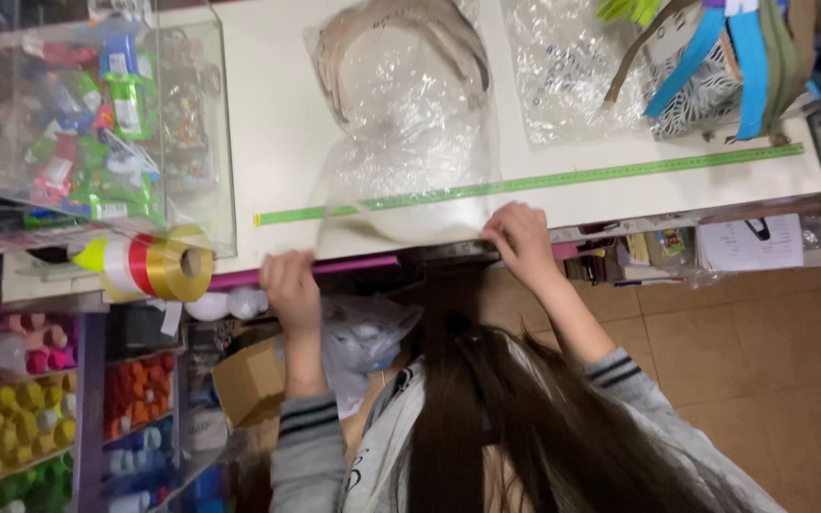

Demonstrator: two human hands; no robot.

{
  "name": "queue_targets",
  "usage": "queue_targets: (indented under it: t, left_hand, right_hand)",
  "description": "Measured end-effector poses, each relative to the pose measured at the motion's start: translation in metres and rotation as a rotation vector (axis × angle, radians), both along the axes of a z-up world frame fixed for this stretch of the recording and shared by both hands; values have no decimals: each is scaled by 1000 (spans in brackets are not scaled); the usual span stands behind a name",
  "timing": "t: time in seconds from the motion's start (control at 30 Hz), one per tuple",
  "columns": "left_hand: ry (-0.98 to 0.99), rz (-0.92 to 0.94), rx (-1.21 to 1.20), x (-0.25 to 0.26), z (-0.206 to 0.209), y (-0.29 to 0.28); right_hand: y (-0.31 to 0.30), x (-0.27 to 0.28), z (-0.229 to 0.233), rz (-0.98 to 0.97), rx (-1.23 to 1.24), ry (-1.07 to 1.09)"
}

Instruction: The person measures zippers by laying them against a ruler on a counter and then organizes them in a container.

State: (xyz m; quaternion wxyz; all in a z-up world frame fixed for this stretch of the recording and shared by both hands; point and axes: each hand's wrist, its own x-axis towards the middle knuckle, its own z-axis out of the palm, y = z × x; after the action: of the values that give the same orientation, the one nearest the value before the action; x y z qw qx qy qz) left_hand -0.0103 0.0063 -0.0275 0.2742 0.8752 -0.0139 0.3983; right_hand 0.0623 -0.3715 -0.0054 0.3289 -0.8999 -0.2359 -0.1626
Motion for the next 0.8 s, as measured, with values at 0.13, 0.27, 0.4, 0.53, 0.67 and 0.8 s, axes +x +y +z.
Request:
queue_targets:
  t: [0.13, 0.27, 0.4, 0.53, 0.67, 0.8]
  left_hand:
    - [-263, -151, 158, -32, 19, -45]
    - [-78, -328, -32, -58, 59, -87]
    - [-1, -284, -177, -50, 67, -106]
    - [20, -105, -316, -30, 44, -96]
    - [214, 61, -653, -27, 28, -74]
    - [369, 108, -864, -32, 28, -50]
  right_hand:
    - [-10, -35, 31, 165, 361, 250]
    - [-11, -67, 31, 56, 620, 507]
    - [-1, -72, 18, -85, 921, 647]
    - [12, -68, 51, -260, 1357, 872]
    - [1, -62, 59, -263, 1375, 859]
    - [-19, -53, 59, -201, 1508, 769]
